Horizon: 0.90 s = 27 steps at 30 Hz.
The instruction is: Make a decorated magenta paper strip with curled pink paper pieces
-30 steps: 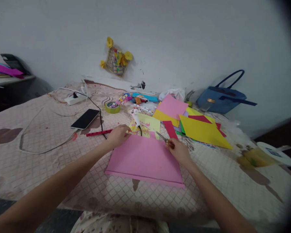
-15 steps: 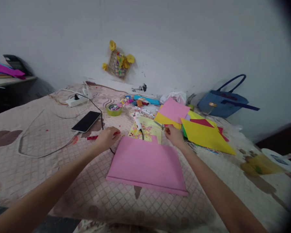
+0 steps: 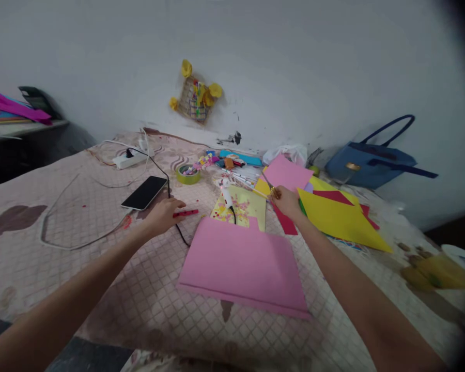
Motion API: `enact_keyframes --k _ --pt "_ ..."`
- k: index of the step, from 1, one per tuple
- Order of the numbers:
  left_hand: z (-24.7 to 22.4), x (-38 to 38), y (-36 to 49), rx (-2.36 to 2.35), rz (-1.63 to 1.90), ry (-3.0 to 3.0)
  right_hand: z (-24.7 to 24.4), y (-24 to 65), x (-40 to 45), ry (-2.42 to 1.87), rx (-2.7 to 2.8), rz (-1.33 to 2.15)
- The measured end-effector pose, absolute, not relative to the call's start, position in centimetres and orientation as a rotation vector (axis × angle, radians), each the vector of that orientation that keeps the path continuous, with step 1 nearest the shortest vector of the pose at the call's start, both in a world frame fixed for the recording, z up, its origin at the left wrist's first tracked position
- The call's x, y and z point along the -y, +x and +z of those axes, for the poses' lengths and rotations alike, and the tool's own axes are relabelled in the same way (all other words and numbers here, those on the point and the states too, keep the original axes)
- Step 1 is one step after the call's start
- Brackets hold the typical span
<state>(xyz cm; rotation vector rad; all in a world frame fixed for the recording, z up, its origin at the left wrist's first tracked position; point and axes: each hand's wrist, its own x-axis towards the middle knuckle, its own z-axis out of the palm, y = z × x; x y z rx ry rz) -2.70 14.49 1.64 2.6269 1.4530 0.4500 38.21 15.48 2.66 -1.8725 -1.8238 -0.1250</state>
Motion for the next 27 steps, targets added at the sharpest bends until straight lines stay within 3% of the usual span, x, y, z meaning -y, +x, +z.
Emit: enact_keyframes --k 10,13,17,20,27 --pt "2.5 -13.4 -0.7 -1.637 0.593 2.632 2.0 39.1 -3.1 -1.819 1.960 0.152" --pt "2.8 -9.4 2.1 -1.242 0.660 2.688 1.7 39.2 -0.2 -1.814 1.997 0.208" --pt "2.2 -4.0 5.8 -0.712 0.462 2.760 1.1 39.1 2.1 -1.812 1.967 0.247" --pt "1.8 -3.9 6.6 -0.881 0.472 2.729 0.5 39.0 2.6 -1.785 1.951 0.257" --pt "2.3 -11.7 7.0 -1.238 0.502 2.687 -0.5 38.8 1.5 -1.765 1.897 0.237"
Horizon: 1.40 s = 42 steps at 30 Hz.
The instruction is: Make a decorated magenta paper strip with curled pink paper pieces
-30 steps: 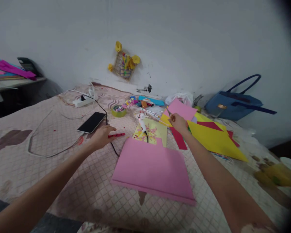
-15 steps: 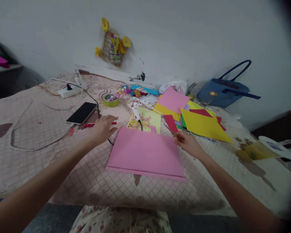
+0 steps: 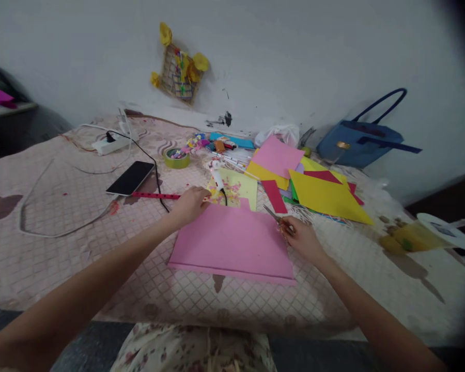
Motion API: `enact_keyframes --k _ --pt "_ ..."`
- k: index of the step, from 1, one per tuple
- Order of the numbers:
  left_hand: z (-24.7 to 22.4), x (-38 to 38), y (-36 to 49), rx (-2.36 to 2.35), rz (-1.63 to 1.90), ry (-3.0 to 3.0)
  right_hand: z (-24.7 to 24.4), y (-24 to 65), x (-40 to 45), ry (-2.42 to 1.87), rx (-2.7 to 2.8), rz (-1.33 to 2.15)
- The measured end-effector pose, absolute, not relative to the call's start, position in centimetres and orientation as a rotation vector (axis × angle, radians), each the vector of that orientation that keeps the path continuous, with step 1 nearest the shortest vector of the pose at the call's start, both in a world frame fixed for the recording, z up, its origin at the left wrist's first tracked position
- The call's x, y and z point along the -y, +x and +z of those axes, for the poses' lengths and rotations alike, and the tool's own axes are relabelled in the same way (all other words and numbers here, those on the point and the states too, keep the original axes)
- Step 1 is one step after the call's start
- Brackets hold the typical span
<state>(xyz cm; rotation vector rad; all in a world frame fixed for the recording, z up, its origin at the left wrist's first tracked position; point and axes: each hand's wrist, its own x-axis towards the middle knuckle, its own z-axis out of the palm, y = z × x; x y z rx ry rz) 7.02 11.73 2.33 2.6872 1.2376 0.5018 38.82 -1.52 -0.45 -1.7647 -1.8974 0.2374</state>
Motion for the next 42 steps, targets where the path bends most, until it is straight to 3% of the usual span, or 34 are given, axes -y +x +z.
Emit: enact_keyframes --k 9,17,42 --pt "0.8 -12.2 9.4 -1.119 0.483 2.732 -0.4 37.2 0.7 -1.649 1.977 0.181" --pt "-0.8 -11.5 8.5 -1.149 0.298 2.776 -1.1 34.4 -5.8 -1.555 2.072 0.270" --pt "-1.6 -14.8 9.5 -1.347 0.272 2.912 -1.2 34.6 -13.8 -1.683 2.145 0.090"
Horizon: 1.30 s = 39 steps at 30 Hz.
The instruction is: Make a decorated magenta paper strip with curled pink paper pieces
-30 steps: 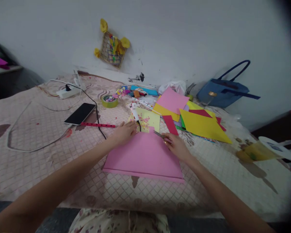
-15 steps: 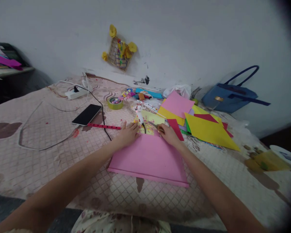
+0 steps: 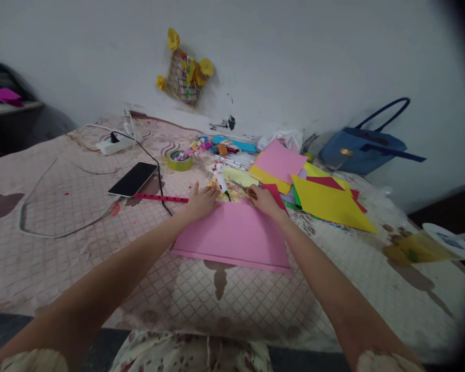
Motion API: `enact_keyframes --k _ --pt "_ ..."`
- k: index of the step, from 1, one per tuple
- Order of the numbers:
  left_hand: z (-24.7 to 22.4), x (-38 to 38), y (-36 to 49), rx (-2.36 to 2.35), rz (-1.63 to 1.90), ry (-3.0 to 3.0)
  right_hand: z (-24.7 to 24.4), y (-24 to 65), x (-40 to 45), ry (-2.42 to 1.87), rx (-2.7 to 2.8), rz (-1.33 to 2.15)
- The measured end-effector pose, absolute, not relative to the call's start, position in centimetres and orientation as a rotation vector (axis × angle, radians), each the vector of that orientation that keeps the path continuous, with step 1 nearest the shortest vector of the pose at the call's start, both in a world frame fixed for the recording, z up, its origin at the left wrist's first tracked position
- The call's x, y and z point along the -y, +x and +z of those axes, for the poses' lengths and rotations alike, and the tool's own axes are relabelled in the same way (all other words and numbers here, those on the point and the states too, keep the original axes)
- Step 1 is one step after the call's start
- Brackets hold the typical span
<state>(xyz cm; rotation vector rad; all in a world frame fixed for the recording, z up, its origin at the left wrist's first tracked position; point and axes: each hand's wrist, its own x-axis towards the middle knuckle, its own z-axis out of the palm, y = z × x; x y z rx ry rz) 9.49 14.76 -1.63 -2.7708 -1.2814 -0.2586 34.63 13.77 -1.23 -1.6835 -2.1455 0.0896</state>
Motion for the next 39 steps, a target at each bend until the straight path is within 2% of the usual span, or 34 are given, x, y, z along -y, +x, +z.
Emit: enact_keyframes --k 8,12,16,20,23,28,33,39 --pt "0.5 -14.1 9.4 1.255 -0.318 -2.794 1.3 36.6 -12.1 -1.678 2.040 0.015" --pt "2.4 -10.7 9.6 1.157 -0.437 -2.739 2.4 37.9 -7.1 -1.701 2.062 0.008" --pt "2.8 -6.3 10.8 0.831 -0.499 -2.915 2.5 38.5 -1.1 -1.716 2.283 0.008" --pt "2.0 -3.4 12.0 0.284 -0.346 -3.200 2.4 39.6 3.3 -1.699 2.498 0.036" --pt "1.1 -2.3 11.9 0.097 -0.301 -3.325 2.3 40.9 5.3 -1.770 2.536 0.039" --pt "0.4 -1.5 11.2 0.023 -0.147 -3.450 2.6 42.4 6.9 -1.902 2.571 0.071" --pt "1.9 -2.2 12.0 0.025 -0.003 -3.517 3.3 42.9 8.2 -1.846 2.653 0.120" --pt "2.8 -3.4 15.5 -0.074 -0.092 -3.425 3.6 44.1 9.5 -1.773 2.788 0.093"
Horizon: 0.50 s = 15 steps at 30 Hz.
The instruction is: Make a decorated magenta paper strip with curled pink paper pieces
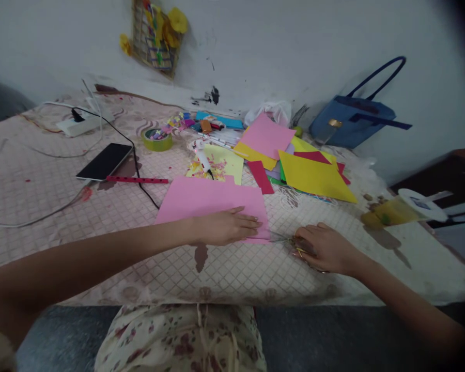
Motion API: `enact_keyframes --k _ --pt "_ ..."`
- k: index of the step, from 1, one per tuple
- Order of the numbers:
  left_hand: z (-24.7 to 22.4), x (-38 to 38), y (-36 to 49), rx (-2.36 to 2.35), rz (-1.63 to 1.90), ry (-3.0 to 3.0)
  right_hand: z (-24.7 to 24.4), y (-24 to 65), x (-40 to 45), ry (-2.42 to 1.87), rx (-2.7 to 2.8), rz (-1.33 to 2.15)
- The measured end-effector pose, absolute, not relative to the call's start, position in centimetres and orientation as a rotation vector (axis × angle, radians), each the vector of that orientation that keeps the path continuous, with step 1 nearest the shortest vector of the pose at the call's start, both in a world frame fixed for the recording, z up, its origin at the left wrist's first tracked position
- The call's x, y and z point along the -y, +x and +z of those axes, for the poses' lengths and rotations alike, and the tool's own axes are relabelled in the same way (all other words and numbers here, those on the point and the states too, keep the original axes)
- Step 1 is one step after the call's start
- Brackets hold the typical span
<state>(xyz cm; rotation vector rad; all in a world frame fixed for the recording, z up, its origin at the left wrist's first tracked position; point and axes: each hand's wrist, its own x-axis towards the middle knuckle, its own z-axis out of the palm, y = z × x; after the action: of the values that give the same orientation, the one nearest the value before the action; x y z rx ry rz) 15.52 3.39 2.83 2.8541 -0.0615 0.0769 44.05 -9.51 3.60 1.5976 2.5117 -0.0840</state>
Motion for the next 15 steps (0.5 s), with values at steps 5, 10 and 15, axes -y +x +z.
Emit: enact_keyframes --k 5,10,15 --pt "1.5 -4.2 17.0 0.223 0.181 2.849 3.4 44.6 10.1 1.553 -2.510 -0.041" --pt "0.4 -4.5 17.0 0.339 0.267 2.887 3.4 44.7 10.1 1.511 -2.526 -0.018" --pt "0.6 -4.5 17.0 0.303 0.119 2.881 3.4 44.8 10.1 1.499 -2.554 -0.014"
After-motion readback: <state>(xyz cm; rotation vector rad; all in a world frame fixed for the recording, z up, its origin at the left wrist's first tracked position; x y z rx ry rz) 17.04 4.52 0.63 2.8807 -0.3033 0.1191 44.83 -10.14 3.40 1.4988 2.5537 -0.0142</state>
